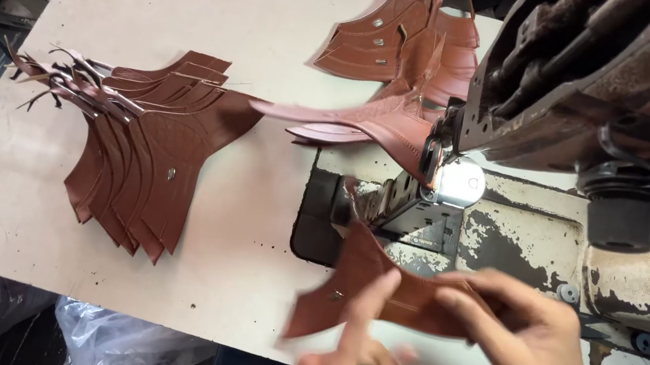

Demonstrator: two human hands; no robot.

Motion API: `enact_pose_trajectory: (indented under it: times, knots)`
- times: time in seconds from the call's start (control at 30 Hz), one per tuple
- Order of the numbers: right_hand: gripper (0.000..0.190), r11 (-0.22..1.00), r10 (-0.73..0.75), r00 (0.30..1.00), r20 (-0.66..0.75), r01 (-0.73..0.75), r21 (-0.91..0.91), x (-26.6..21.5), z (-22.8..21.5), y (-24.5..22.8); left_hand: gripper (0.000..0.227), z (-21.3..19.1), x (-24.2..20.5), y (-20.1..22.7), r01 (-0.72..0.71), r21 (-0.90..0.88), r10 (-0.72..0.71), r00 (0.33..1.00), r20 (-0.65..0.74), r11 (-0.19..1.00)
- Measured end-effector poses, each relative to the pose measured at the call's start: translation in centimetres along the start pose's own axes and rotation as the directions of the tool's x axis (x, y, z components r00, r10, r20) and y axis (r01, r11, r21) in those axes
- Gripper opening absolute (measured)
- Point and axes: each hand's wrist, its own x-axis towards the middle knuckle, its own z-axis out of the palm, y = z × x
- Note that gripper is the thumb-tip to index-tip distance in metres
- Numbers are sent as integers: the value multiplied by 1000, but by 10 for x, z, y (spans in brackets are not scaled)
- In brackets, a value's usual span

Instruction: Sewing leather components for shoe manufacturing using an industrial sewing machine.

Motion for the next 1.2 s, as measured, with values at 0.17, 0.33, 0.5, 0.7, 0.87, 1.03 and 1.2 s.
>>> enact_pose_trajectory:
  times: [0.17,0.33,0.5,0.7,0.87,1.03,1.2]
  knots:
    - [23,947,-322,943,-81,322,-4,-28,35,-13,62,0,16,26,-154,-138,156,988,5,978]
    - [28,794,-594,791,-148,546,-267,-10,36,-43,40,-7,63,21,88,-205,-84,996,24,975]
    - [42,629,-656,751,74,599,-495,-1,29,-46,31,-6,87,11,113,-327,-66,986,151,938]
    - [55,692,-592,799,109,573,-440,2,30,-46,27,2,97,12,38,-369,3,994,111,928]
    - [55,674,-588,801,112,562,-480,2,30,-49,22,5,111,9,39,-318,-12,996,88,947]
    - [56,672,-573,814,98,534,-512,1,33,-52,18,10,135,2,-3,-308,31,996,86,951]
    - [60,681,-534,840,101,498,-537,-1,35,-57,20,12,148,-8,-3,-278,31,995,97,961]
